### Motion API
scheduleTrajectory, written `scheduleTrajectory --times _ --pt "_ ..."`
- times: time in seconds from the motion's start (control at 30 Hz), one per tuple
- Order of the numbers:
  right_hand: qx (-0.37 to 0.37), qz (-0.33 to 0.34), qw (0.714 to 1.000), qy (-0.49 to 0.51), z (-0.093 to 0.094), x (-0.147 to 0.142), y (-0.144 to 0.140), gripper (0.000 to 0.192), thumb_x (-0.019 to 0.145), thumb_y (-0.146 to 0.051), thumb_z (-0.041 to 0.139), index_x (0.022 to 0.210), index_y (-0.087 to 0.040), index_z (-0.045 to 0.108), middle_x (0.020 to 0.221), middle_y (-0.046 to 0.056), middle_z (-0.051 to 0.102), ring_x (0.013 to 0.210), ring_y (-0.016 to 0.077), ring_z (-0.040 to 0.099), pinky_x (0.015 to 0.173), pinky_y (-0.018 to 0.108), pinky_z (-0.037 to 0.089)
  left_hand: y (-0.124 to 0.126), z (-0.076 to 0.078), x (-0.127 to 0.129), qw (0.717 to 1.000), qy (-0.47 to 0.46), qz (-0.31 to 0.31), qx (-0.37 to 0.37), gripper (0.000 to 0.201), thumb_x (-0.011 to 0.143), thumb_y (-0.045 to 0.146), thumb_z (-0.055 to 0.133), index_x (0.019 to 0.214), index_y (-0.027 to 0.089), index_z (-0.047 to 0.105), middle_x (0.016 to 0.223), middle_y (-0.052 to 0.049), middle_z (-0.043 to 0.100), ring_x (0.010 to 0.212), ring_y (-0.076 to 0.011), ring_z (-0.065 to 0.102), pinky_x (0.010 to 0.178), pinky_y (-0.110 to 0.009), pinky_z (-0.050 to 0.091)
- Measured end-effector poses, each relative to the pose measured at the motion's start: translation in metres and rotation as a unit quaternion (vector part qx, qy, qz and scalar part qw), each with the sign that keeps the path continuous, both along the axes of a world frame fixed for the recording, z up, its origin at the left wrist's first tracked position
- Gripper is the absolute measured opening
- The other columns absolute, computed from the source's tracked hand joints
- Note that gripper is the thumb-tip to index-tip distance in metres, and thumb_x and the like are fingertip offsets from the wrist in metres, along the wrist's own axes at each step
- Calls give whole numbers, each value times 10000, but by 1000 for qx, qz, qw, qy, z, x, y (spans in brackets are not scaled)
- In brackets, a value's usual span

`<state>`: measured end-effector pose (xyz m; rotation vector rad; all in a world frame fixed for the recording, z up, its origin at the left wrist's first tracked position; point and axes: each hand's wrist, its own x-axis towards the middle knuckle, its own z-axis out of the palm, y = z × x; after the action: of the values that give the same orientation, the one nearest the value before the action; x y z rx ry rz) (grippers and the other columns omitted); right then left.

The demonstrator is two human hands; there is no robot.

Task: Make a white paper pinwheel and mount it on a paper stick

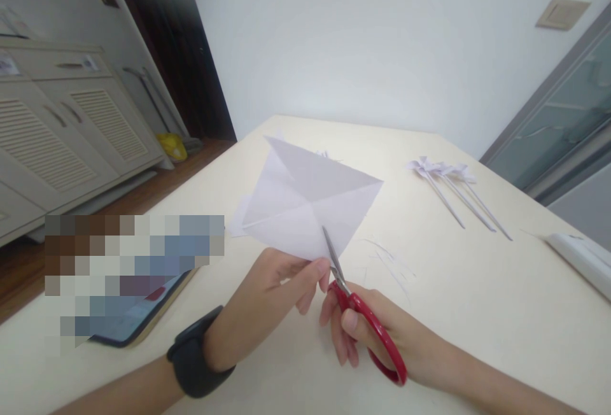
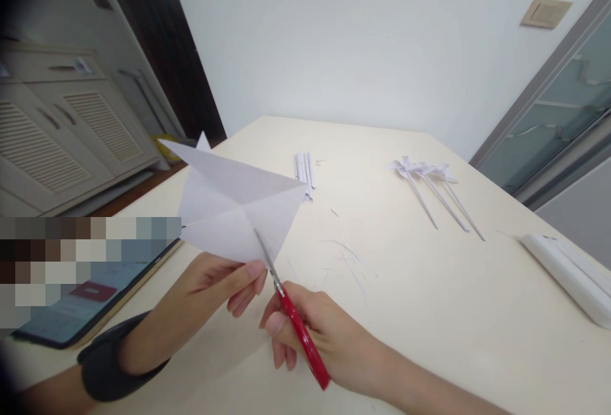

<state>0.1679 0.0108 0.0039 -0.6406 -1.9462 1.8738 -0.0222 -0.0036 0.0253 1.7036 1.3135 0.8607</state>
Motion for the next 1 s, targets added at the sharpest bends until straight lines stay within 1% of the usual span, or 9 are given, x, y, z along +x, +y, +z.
scheduleTrajectory --times 0.17,0.3,0.53,0.63,0.7,0.73,0.83,0.9,1.0 --pt "-1 -6 1000 7 -3 -1 0 301 896 -445 355 895 -159 448 648 0 507 551 88 470 532 220 396 0 0 1 1000 -7 2 -3 376 880 330 406 587 158 567 445 52 461 461 -82 459 481 -189 345" --pt "-7 -19 1000 -3 -1 -2 -2 312 901 -443 340 863 -157 459 602 -14 494 514 77 457 503 203 382 1 -1 1 1000 -6 7 -3 380 877 330 410 576 160 568 438 54 461 459 -81 458 486 -187 350" --pt "-24 -43 999 -13 1 -5 -4 358 875 -499 348 801 -160 438 525 -33 461 445 70 418 441 183 352 0 14 5 1000 2 3 -23 354 860 296 414 580 155 578 442 41 468 475 -100 470 492 -200 373" --pt "-19 -50 998 -17 -2 -5 -5 365 870 -500 359 765 -161 445 513 -32 461 445 72 420 442 184 355 -1 13 4 1000 -1 13 -19 307 845 290 433 614 156 586 463 39 475 485 -107 478 493 -212 377" --pt "-17 -57 998 -23 -4 -5 -6 360 871 -492 366 747 -163 445 506 -32 465 442 71 423 437 179 350 -1 8 2 999 -26 21 -5 309 851 300 425 608 166 562 481 41 475 494 -109 480 508 -222 378" --pt "-19 -60 998 -26 -5 -5 -6 358 872 -489 368 746 -163 445 501 -35 464 437 69 422 432 175 345 -1 5 1 998 -49 28 6 337 856 305 419 567 170 528 484 42 469 498 -107 479 526 -228 384" --pt "-32 -64 997 -27 -4 -5 -6 354 871 -487 372 747 -164 449 487 -42 457 418 62 413 416 165 331 1 -1 0 989 -141 50 20 376 864 273 415 499 180 416 473 49 426 497 -101 455 568 -239 400" --pt "-38 -66 997 -27 -3 -5 -6 356 866 -486 384 729 -163 447 481 -43 455 415 61 413 412 164 328 3 -3 0 980 -188 63 14 356 861 242 421 511 184 399 473 53 397 484 -97 428 526 -234 389" --pt "-45 -69 996 -24 -2 -6 -7 372 856 -501 394 709 -163 444 464 -46 448 400 60 407 398 162 320 5 -2 0 973 -220 71 2 354 858 225 425 507 187 389 464 54 378 461 -93 399 453 -228 351"
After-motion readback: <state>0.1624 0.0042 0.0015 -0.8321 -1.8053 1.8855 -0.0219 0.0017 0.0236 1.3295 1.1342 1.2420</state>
